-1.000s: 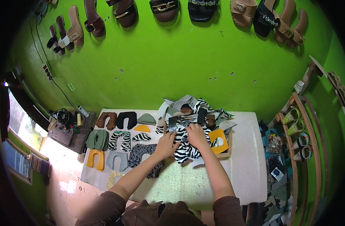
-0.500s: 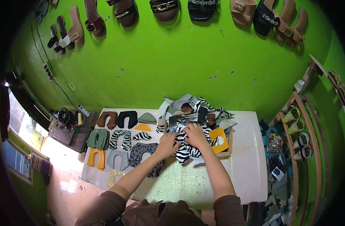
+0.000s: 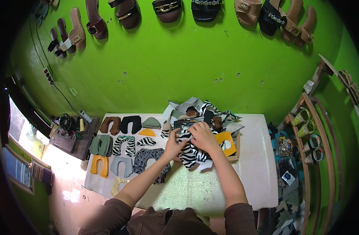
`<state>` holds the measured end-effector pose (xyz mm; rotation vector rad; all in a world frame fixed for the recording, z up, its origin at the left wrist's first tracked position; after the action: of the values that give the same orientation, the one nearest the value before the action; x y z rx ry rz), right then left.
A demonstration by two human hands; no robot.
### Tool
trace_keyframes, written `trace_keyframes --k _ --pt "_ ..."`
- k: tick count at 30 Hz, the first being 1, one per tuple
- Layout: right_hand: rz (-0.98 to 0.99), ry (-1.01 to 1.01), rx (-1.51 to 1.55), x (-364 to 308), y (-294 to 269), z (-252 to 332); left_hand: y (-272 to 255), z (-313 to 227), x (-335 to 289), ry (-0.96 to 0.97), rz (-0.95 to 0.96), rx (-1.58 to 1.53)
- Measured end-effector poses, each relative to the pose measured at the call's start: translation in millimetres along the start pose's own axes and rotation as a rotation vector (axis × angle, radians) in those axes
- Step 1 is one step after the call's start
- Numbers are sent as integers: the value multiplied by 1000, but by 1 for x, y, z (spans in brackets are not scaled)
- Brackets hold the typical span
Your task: Sorting and arranging various patterned and colored shoe upper components on a workbench.
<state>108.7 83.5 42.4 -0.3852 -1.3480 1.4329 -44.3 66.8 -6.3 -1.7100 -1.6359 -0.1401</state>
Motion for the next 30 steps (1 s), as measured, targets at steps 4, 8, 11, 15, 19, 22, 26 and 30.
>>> trace_keyframes --k 4,8,11,15,19,22,26,30 --pt "-45 14 71 -2 -14 3 -3 -2 4 -471 -32 -672" --pt "-79 51 108 -3 -19 5 -6 -3 0 -478 222 -805" --pt "-88 116 157 -4 -21 5 -11 -12 -1 -440 177 -939" --pt "-112 193 282 -12 -27 -2 -22 -22 -1 -523 89 -1053" --pt "-30 365 627 -24 -13 0 -27 -27 -6 -508 80 -1047" --pt "102 551 1351 -35 5 6 -30 -29 -12 -512 69 -1058" --pt "92 670 1654 -50 10 17 -35 -28 -23 -513 57 -1105" --pt "249 756 1907 -66 32 26 -41 -23 -37 -521 48 -1072"
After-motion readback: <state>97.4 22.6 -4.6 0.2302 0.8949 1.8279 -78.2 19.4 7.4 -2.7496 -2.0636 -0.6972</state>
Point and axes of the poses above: each hand's wrist, its own x-axis towards the middle knuckle, its own y-axis out of the palm, z = x × y, the point moved 2 cm from there along x, towards the middle knuckle, and after that the axes turned 14 degrees about y, right-handed, at the moved point
